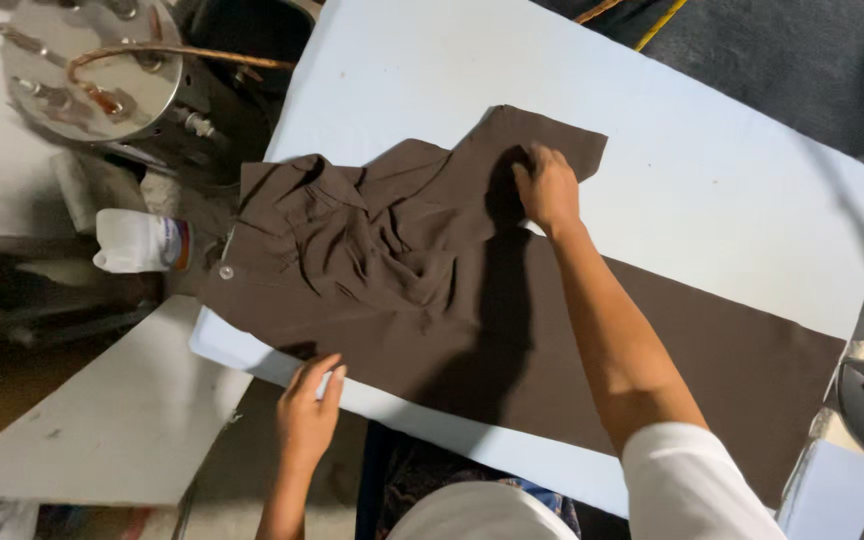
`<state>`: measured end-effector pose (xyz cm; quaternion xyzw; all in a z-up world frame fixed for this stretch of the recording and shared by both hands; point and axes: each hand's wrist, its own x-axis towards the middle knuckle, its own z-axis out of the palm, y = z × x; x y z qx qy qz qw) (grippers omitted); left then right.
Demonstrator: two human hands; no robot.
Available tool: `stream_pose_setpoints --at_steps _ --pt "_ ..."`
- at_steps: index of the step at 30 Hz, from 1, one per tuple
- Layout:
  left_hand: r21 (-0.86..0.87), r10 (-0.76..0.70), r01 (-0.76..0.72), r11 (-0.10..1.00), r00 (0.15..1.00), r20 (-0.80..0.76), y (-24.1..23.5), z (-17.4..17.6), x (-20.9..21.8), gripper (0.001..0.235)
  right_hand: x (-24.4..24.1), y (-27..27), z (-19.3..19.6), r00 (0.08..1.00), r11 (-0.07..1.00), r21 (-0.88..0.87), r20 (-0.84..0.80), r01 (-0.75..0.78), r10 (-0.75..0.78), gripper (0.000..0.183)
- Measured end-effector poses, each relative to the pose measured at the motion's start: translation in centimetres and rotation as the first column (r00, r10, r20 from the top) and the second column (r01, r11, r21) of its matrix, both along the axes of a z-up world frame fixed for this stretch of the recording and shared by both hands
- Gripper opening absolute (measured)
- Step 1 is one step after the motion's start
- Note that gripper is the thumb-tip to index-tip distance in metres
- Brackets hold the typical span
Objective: The person irons brown pants using a steam iron on an ironing board. They then fold the pants by hand and place them onto a stack of clothes.
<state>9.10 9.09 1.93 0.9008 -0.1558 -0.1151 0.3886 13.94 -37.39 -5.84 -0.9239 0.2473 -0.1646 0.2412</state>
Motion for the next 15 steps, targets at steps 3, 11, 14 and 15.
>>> stream_pose_setpoints --at_steps 3,11,14,15 --pt "-0.008 0.074 -0.075 0.997 0.997 -0.019 2.7 -0.7 1.4 0.027 3.8 -0.9 -2.2 0.989 0.993 -0.061 -0.102 0.101 -0.107 0.056" --pt "-0.046 0.152 -0.156 0.987 0.985 -0.083 5.7 -2.6 2.8 0.026 3.6 -0.5 -0.1 0.998 0.998 -0.042 -0.022 -0.053 0.052 0.031" --pt "-0.062 0.129 -0.137 0.989 0.985 -0.113 5.4 -3.1 4.4 0.032 2.1 -0.6 5.8 0.989 0.902 0.427 0.095 0.063 -0.114 0.015" --pt "-0.028 0.124 -0.127 0.992 0.987 -0.102 5.2 -3.2 5.0 0.032 1.1 -1.1 8.2 0.973 0.829 0.558 0.17 0.034 -0.154 0.012"
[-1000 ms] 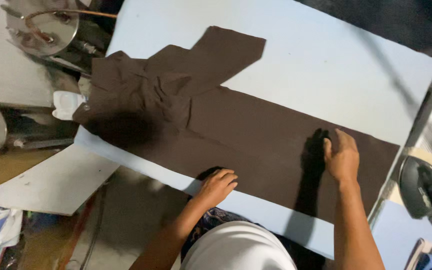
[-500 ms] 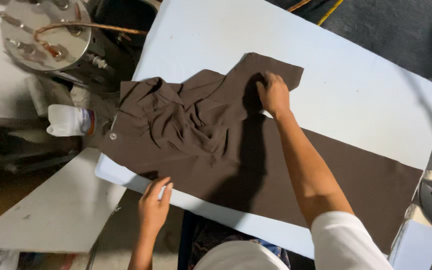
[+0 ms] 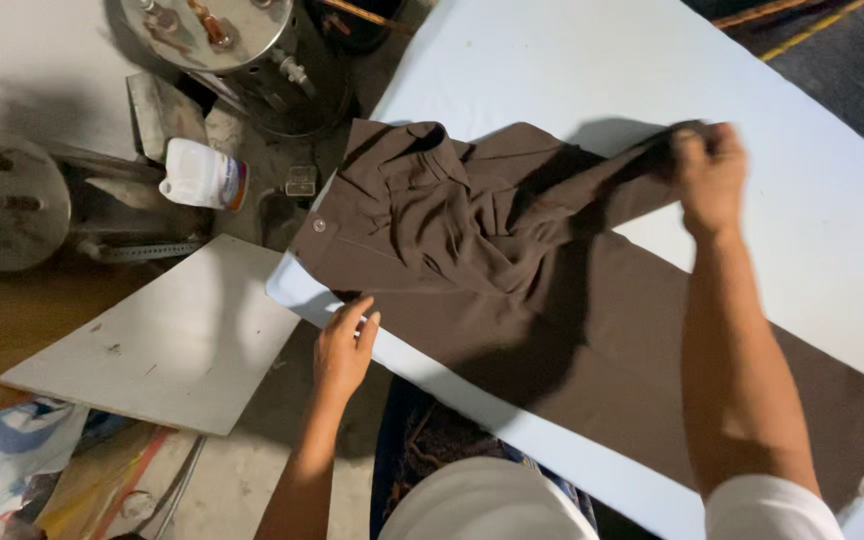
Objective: The person irons brown pants using a steam iron on an ironing board. They then fold the pants by hand and place them onto a stack of clothes.
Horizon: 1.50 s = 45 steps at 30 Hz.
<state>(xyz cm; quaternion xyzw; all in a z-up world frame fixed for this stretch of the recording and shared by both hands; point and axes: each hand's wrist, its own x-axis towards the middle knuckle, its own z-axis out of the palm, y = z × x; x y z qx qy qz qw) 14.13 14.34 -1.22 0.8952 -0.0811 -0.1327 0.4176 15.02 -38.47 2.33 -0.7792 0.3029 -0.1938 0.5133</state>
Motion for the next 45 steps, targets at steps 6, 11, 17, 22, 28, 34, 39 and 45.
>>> stream_pose_setpoints --at_steps 6,11,17,22,28,34,39,45 --pt "0.003 -0.079 0.081 0.997 0.962 0.262 -2.1 -0.4 4.6 0.03 -14.5 -1.9 8.1 0.95 0.952 0.255 0.213 0.17 -0.227 0.006" --pt "0.033 -0.142 0.14 0.99 0.913 0.381 -8.6 -1.1 13.8 0.038 -22.9 -2.6 8.0 0.916 0.913 0.351 0.259 0.206 -0.306 0.009" --pt "0.225 -0.191 0.158 0.962 0.972 0.134 -16.9 -2.2 18.9 0.052 -22.1 -3.7 6.1 0.913 0.907 0.248 0.146 0.339 -0.381 0.012" --pt "-0.032 -0.161 0.168 0.985 0.974 0.161 -13.2 0.3 19.6 0.039 -26.2 -8.0 7.2 0.873 0.919 0.191 0.296 0.344 -0.388 0.012" --pt "-0.38 -0.09 -0.016 0.925 0.962 -0.259 -3.6 3.3 19.6 0.025 -40.6 -4.7 4.7 0.85 0.843 0.132 0.001 0.522 -0.527 0.012" --pt "-0.333 0.019 -0.195 0.922 0.885 -0.464 2.0 -0.7 17.1 0.023 -53.9 0.4 0.5 0.7 0.74 0.085 -0.413 0.667 -0.583 0.016" --pt "-0.064 0.107 -0.15 0.987 0.892 -0.438 2.9 -2.9 15.1 0.028 -61.8 2.2 -1.7 0.6 0.697 0.074 -0.578 0.713 -0.553 0.022" --pt "0.057 0.131 -0.119 0.991 0.94 -0.316 2.3 0.0 11.8 0.048 -63.3 1.1 -5.1 0.615 0.651 0.085 -0.44 0.754 -0.654 0.026"
